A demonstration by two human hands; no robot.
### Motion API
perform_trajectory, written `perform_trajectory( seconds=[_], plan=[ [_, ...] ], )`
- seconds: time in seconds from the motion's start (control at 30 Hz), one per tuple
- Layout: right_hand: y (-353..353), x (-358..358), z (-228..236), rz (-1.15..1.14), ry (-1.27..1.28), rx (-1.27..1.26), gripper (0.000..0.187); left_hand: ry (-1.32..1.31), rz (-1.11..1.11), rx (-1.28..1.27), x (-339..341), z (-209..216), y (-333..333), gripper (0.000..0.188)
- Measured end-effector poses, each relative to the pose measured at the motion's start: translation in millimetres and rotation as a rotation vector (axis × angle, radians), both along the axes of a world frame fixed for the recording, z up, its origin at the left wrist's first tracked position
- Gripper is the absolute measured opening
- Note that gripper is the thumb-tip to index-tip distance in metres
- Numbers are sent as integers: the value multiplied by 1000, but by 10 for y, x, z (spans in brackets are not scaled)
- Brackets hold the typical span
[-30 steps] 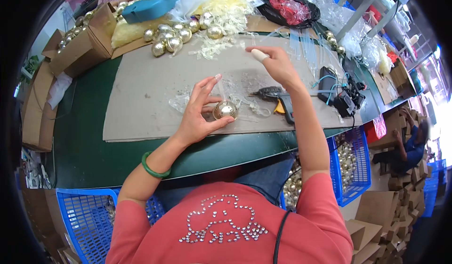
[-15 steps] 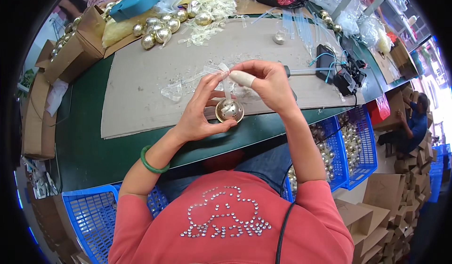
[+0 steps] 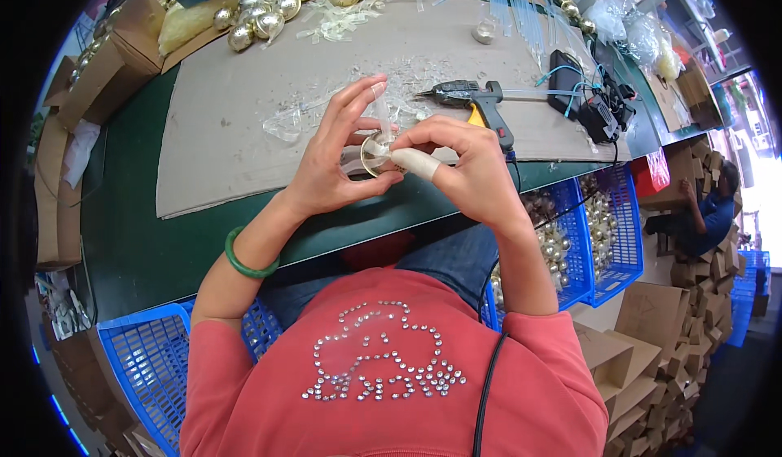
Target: Using a glue gun to attach decorative lace onto gold-colored plastic ornaments and sorting them into a basket.
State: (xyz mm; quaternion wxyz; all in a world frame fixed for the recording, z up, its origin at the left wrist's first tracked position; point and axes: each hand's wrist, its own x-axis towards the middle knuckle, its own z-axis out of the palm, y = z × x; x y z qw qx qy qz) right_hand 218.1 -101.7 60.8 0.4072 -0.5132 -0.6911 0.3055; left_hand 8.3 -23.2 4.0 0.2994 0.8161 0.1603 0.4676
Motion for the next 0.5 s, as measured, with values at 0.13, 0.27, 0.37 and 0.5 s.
perform_trajectory(
  seconds=[0.13, 0.27, 0.37, 0.5],
  plan=[
    [5, -62, -71, -73, -52, 41, 16, -2, 15, 25, -10, -31, -9, 95],
    [-2, -104, -126, -160, -7, 13, 17, 54, 5, -23, -3, -45, -9, 98],
    [0, -140, -137, -184, 7, -15, 17, 45, 50, 64, -14, -60, -2, 92],
    [-12, -242, -104, -260, -72, -2, 19, 68, 69, 143, -24, -96, 25, 90]
  ],
)
